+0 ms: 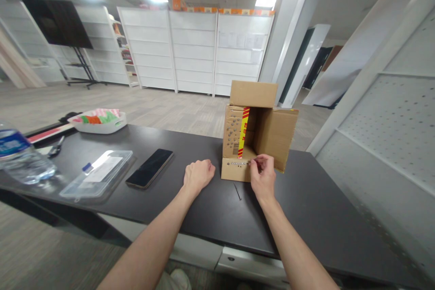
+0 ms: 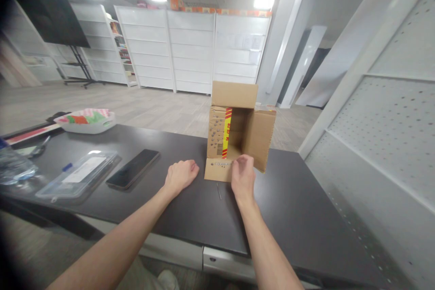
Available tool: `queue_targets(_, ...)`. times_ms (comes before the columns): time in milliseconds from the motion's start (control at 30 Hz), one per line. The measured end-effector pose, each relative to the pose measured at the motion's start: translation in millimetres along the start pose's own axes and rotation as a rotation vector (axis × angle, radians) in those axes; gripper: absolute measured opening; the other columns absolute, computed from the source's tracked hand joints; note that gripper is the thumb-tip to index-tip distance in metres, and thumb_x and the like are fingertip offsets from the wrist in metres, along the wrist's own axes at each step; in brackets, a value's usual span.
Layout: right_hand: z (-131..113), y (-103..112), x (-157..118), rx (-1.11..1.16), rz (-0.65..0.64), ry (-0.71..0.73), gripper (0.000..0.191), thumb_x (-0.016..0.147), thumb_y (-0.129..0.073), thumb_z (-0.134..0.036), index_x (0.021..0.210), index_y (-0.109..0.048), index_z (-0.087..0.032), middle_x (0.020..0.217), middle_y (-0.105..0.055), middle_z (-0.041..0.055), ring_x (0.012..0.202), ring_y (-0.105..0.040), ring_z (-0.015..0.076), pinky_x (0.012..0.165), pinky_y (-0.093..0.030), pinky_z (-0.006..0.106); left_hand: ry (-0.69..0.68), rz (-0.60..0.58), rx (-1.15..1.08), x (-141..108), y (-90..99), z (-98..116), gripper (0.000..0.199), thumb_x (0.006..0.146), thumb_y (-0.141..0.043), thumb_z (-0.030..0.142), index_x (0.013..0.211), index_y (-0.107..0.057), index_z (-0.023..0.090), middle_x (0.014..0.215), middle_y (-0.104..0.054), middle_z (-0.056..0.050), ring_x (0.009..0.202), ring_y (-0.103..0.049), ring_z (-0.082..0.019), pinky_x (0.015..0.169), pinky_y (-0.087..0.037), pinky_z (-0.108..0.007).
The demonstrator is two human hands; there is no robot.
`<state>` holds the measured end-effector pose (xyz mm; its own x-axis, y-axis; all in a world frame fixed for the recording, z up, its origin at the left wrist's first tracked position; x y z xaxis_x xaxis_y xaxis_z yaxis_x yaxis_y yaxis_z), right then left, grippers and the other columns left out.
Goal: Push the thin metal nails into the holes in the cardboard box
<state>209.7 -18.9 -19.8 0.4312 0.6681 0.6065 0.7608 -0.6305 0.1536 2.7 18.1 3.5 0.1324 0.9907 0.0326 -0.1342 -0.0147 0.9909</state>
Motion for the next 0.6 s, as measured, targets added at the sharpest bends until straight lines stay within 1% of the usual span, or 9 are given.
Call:
queue_targets(267, -4.4, 0.7, 0.0, -0.015, -0.023, 0.011, 0.016, 0.086, -0.051, -0.033, 0.095, -0.047, -0.021, 0.086, -0.059, 0.0046, 0.08, -0.058, 0.019, 0.075, -0.046, 0.034, -0.008, 0.013, 0.002, 0.4, -1.3, -0.9, 0.04, 0.088, -0.031, 0.034, 0.093, -0.068, 0.02, 0.093, -0.069, -0.015, 0.088, -0.066, -0.027, 0.075, -0.046, -0.036)
queue_targets(433, -6.1, 0.5, -0.7, -0.031, -0.025, 0.019, 0.014, 0.086, -0.05, -0.032, 0.094, -0.048, -0.021, 0.085, -0.059, 0.0042, 0.08, -0.057, 0.0191, 0.074, -0.046, 0.033, -0.025, 0.044, 0.013, 1.6, -2.4, -1.6, 0.038, 0.087, -0.032, 0.035, 0.089, -0.067, 0.02, 0.09, -0.07, -0.014, 0.084, -0.067, -0.028, 0.071, -0.046, -0.035)
queue_targets(600, -9.9, 1.5, -1.7, -0.063, -0.029, 0.054, 0.01, 0.086, -0.05, -0.029, 0.091, -0.05, -0.02, 0.085, -0.059, 0.0037, 0.08, -0.057, 0.019, 0.075, -0.045, 0.033, -0.017, 0.023, 0.012, 1.8, -3.5, -2.2, 0.039, 0.088, -0.032, 0.035, 0.092, -0.068, 0.02, 0.092, -0.07, -0.014, 0.087, -0.066, -0.027, 0.075, -0.046, -0.036)
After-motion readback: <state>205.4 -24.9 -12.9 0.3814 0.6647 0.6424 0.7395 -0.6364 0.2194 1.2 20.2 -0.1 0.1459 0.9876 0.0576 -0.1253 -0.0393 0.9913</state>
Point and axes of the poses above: each hand's wrist, its own x-axis towards the middle knuckle, its own y-axis out of the back of the hand, z = x × y, the point moved 2 cm from there along x, towards the middle knuckle
